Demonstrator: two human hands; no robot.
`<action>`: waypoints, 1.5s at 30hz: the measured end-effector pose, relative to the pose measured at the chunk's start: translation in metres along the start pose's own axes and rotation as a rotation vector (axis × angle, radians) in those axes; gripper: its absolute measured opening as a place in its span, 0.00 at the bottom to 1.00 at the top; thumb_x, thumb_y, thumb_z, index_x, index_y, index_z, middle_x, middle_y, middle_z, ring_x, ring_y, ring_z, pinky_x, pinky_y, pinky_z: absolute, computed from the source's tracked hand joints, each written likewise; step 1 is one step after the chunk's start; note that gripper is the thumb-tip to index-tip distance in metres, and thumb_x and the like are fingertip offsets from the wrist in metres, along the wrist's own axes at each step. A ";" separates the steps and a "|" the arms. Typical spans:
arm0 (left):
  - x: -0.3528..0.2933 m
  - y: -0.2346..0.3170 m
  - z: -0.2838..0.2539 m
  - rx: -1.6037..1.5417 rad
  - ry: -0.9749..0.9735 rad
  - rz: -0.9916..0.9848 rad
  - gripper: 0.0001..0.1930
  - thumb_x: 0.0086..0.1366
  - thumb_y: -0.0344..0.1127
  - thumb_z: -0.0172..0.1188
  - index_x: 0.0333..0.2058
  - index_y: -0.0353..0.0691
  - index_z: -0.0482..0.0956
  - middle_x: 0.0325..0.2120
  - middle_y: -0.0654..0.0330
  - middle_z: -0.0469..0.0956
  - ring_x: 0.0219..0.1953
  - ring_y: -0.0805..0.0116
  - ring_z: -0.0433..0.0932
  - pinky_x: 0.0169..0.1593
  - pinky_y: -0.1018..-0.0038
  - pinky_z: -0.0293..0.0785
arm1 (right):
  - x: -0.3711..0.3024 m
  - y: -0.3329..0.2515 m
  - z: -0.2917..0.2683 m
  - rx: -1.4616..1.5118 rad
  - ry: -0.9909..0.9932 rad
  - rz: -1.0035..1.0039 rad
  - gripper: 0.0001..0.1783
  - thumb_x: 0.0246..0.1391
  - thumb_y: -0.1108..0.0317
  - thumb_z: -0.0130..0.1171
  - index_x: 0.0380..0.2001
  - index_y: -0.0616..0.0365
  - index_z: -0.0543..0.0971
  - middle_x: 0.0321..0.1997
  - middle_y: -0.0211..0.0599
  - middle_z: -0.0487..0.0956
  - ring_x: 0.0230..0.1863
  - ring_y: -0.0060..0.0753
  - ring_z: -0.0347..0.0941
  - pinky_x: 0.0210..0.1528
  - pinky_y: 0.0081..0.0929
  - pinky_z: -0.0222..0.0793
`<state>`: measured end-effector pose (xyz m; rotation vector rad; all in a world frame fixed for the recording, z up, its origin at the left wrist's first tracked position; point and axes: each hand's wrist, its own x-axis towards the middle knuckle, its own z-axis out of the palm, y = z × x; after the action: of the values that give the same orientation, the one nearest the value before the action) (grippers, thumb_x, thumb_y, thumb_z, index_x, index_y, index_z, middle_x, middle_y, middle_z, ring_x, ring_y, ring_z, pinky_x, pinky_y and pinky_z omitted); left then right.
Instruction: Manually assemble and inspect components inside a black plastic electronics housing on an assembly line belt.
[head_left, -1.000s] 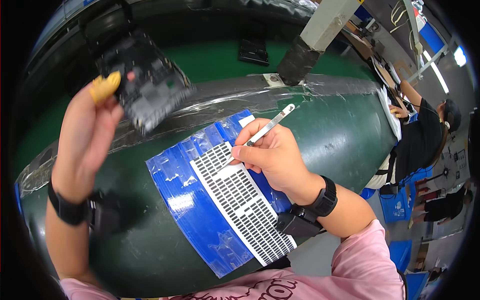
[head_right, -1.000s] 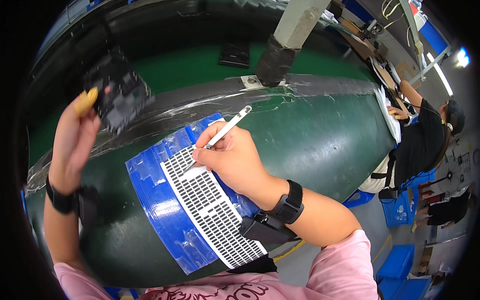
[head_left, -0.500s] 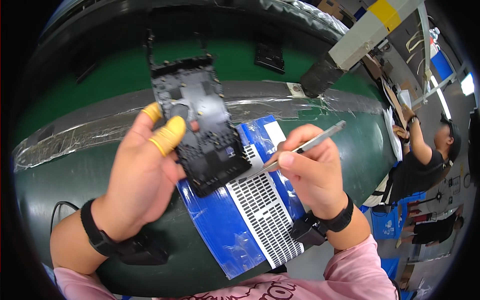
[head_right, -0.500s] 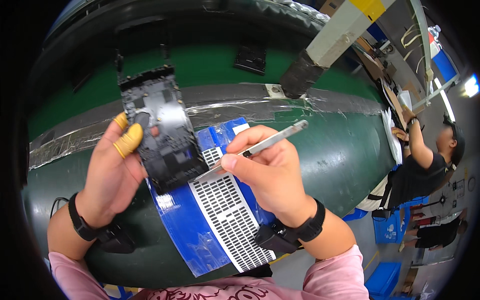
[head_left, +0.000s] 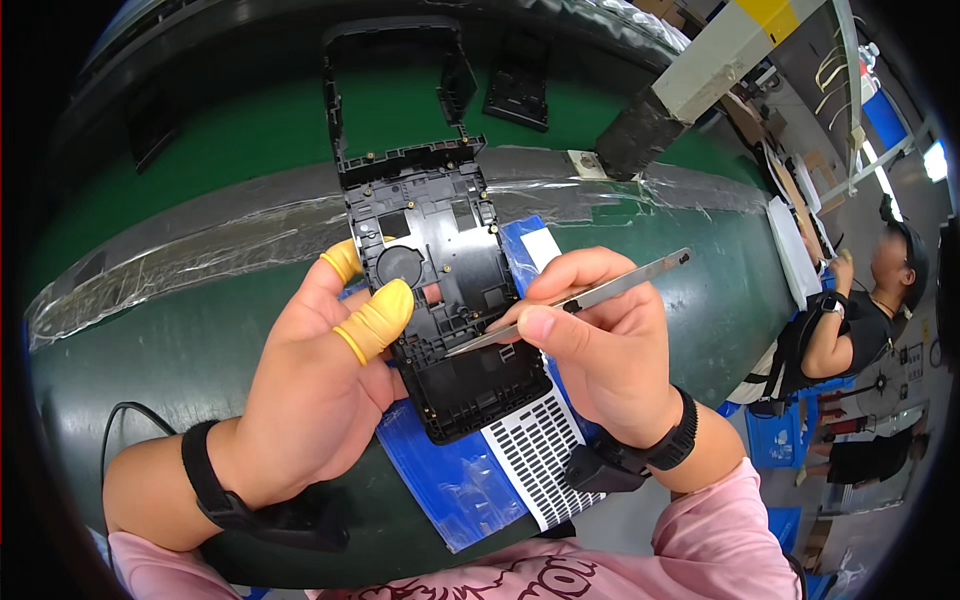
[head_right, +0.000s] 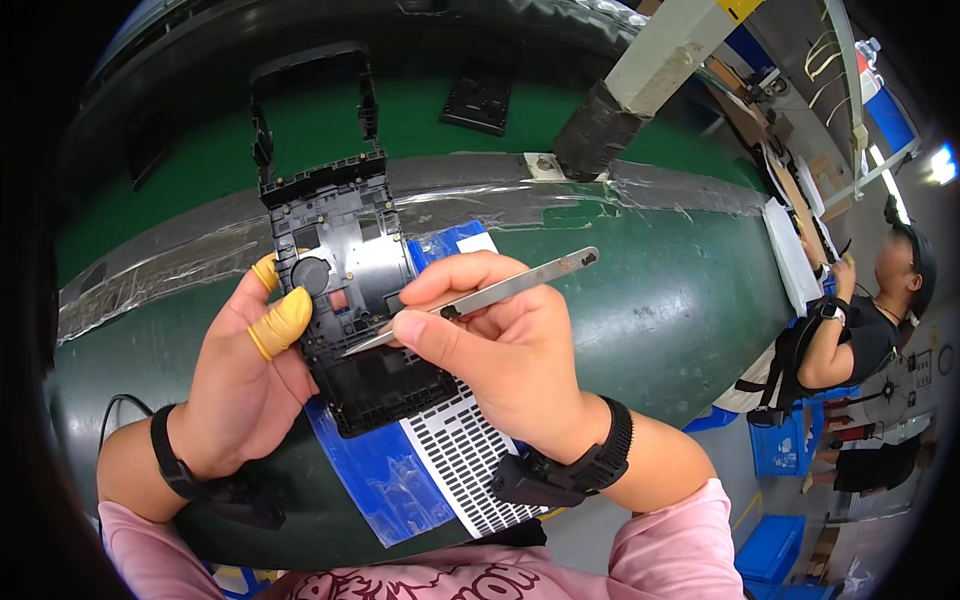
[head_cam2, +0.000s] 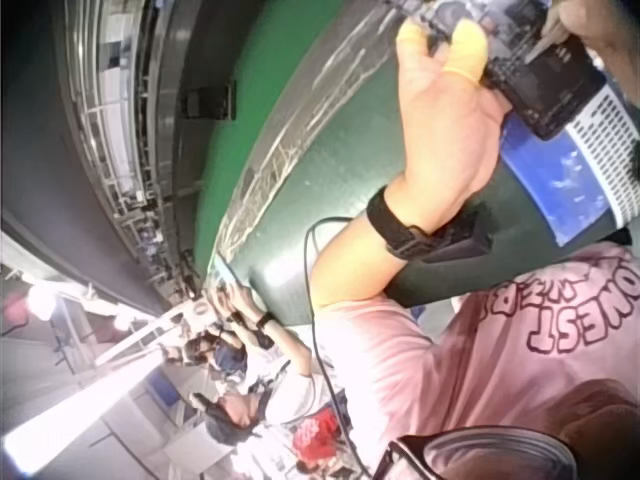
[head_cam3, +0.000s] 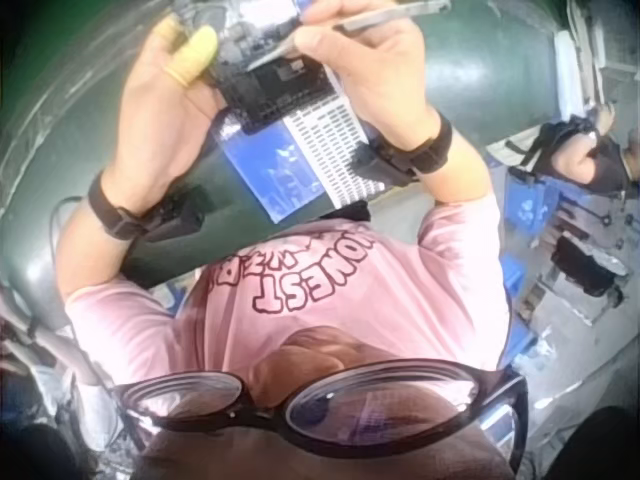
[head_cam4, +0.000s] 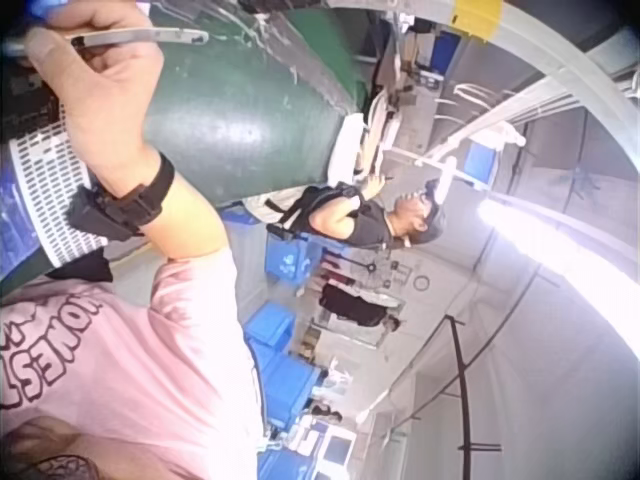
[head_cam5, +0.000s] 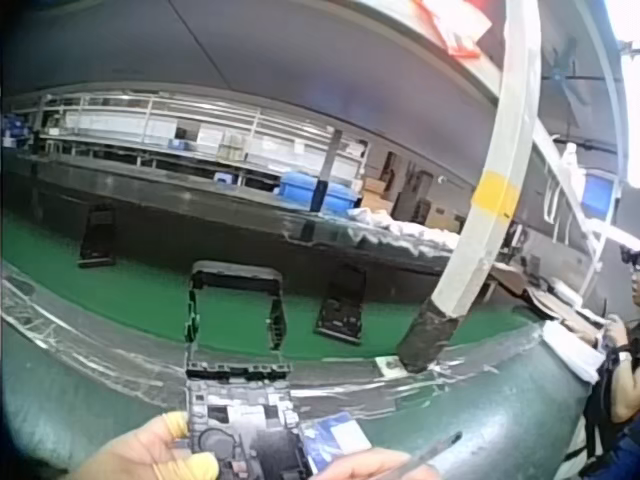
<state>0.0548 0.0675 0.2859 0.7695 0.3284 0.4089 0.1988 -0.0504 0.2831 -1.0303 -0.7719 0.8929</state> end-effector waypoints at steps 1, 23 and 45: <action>0.000 0.000 0.000 0.004 0.002 -0.003 0.18 0.60 0.35 0.47 0.48 0.40 0.57 0.42 0.57 0.66 0.46 0.65 0.68 0.48 0.66 0.68 | 0.000 0.000 0.000 -0.011 -0.012 0.003 0.11 0.44 0.81 0.55 0.34 0.67 0.69 0.31 0.38 0.74 0.34 0.26 0.73 0.38 0.19 0.69; -0.004 0.000 0.000 0.110 0.014 -0.011 0.28 0.50 0.22 0.54 0.50 0.40 0.54 0.44 0.55 0.66 0.45 0.64 0.69 0.46 0.69 0.69 | 0.001 0.003 -0.003 -0.066 -0.034 0.023 0.09 0.44 0.81 0.55 0.32 0.67 0.71 0.31 0.38 0.74 0.33 0.24 0.73 0.36 0.16 0.69; 0.022 0.039 -0.031 0.055 0.107 0.309 0.19 0.61 0.31 0.45 0.52 0.43 0.58 0.44 0.61 0.67 0.45 0.70 0.69 0.49 0.69 0.67 | 0.013 0.010 -0.018 -0.103 0.046 0.200 0.07 0.42 0.82 0.54 0.29 0.67 0.72 0.26 0.37 0.75 0.27 0.24 0.74 0.30 0.15 0.70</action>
<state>0.0519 0.1218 0.2908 0.8570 0.3223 0.7358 0.2175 -0.0432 0.2696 -1.2304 -0.6897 1.0042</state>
